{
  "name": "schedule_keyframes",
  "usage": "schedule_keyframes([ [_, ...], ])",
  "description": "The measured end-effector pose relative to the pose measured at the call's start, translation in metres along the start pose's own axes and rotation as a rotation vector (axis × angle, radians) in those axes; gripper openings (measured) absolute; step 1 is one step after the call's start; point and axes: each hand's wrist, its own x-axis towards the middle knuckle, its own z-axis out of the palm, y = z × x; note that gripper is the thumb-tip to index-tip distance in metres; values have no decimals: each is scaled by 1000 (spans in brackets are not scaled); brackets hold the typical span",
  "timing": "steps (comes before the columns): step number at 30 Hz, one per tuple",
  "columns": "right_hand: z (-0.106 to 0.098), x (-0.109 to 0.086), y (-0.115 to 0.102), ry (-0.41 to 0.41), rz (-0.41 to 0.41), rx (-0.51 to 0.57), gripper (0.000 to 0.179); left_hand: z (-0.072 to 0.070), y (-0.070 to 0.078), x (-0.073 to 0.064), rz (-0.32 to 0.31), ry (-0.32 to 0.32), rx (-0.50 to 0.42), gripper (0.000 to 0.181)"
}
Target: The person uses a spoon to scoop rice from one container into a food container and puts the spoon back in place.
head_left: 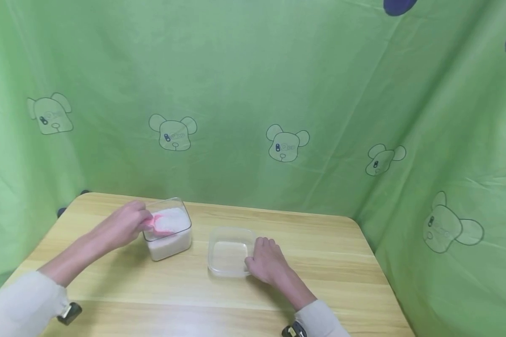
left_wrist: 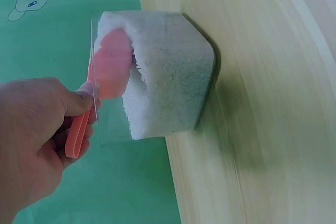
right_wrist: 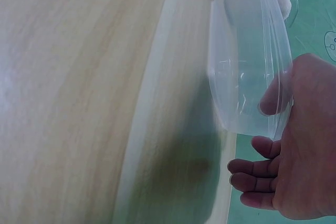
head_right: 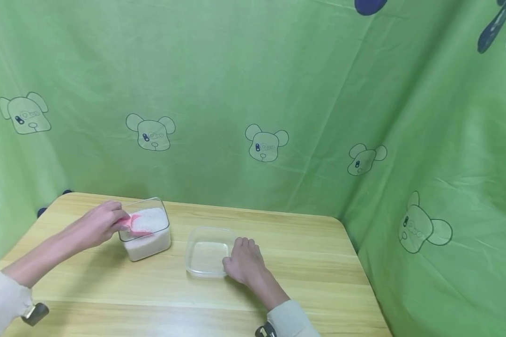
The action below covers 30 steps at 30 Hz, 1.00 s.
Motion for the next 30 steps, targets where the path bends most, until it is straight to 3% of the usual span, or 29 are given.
schedule_keyframes([
  [8,1,0,0,-1,3,6,30,1,0,-5,-95,4,-65,13],
  [19,0,0,-2,1,-5,-10,30,-1,2,-8,-163,-5,-74,17],
  [30,0,0,-1,2,2,-14,31,0,-1,-13,-160,31,-36,16],
])
